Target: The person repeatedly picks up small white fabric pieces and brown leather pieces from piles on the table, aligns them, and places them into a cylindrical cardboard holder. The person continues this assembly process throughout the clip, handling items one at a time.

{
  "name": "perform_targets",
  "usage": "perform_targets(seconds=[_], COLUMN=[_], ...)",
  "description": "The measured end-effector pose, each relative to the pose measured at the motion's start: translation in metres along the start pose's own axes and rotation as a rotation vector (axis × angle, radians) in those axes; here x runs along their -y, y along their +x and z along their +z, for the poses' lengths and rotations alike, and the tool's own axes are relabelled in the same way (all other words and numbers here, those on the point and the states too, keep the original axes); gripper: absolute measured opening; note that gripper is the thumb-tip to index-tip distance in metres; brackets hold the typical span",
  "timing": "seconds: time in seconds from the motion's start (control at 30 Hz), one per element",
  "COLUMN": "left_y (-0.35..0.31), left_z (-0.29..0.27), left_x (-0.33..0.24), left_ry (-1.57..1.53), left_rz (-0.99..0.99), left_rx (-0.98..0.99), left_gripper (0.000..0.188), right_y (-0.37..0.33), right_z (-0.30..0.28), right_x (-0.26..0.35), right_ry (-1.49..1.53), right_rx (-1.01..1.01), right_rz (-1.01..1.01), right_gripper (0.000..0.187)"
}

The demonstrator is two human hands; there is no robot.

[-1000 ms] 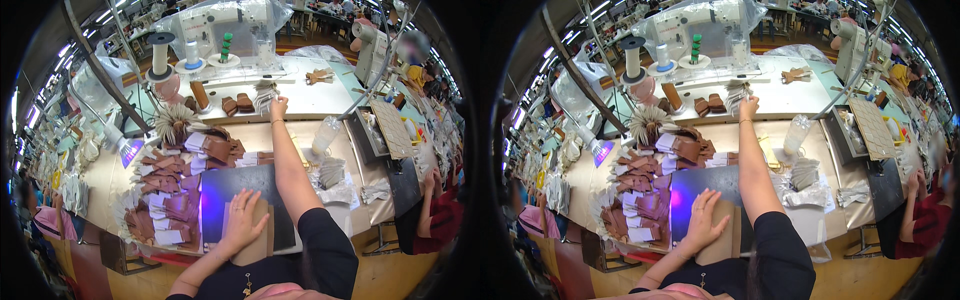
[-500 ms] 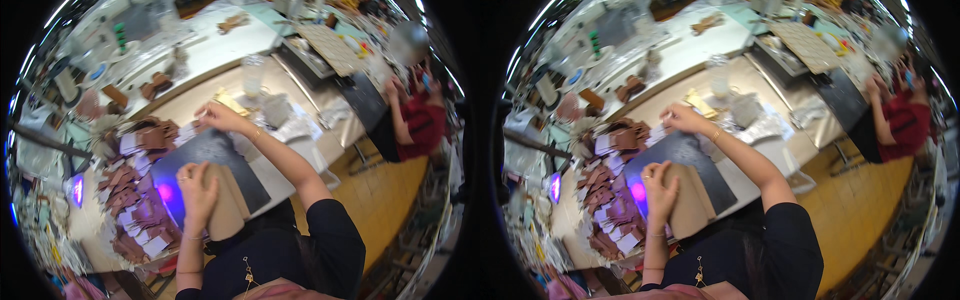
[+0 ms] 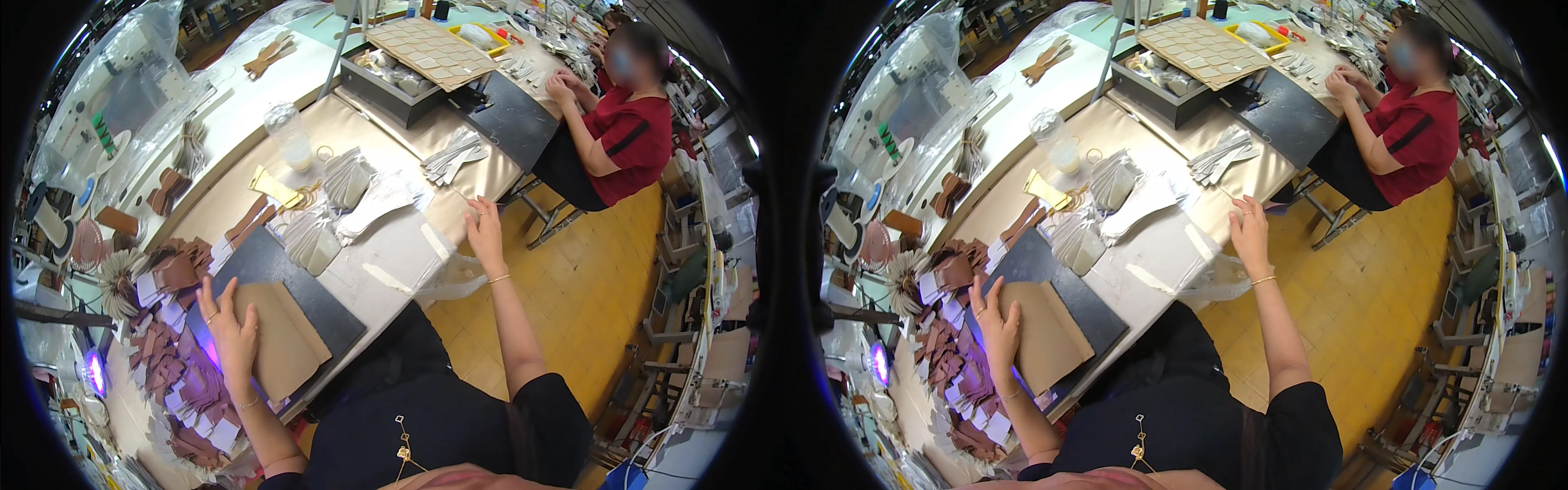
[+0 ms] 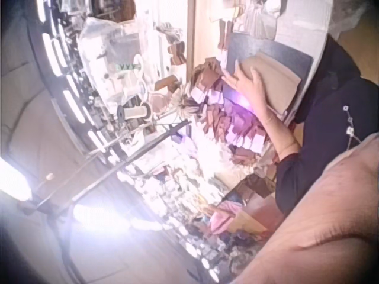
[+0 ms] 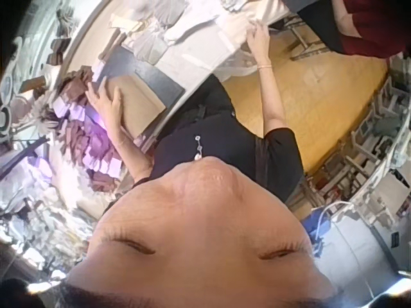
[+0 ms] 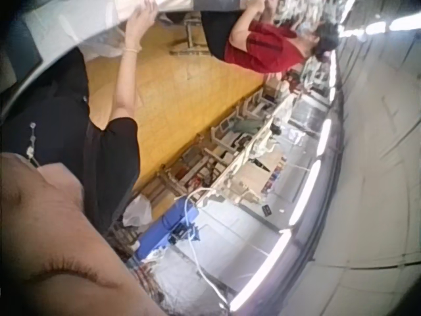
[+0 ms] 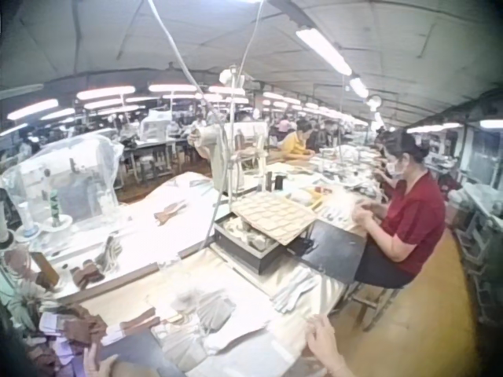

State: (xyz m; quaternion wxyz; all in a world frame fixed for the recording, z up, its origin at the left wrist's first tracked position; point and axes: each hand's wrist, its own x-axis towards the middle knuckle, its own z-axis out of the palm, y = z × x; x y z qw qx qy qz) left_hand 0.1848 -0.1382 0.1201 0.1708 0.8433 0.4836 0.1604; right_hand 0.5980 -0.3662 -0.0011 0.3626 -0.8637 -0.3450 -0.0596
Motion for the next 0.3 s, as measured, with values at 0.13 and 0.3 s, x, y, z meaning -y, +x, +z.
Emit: perform_targets(seconds=[0.13,0.3], left_y=[-0.001,-0.003], left_z=[0.001,0.009], left_x=[-0.012,-0.033], left_ry=[0.181,0.510], left_rz=[-0.006,-0.019], left_rx=[-0.085,0.101], left_gripper=[0.073,0.073], right_y=[0.022,0.027], right_z=[0.031,0.060], right_x=[-0.013,-0.012], right_ry=[-0.100,-0.398], right_rx=[-0.081,0.085], right_rz=[0.065,0.226], right_gripper=[0.048,0.061])
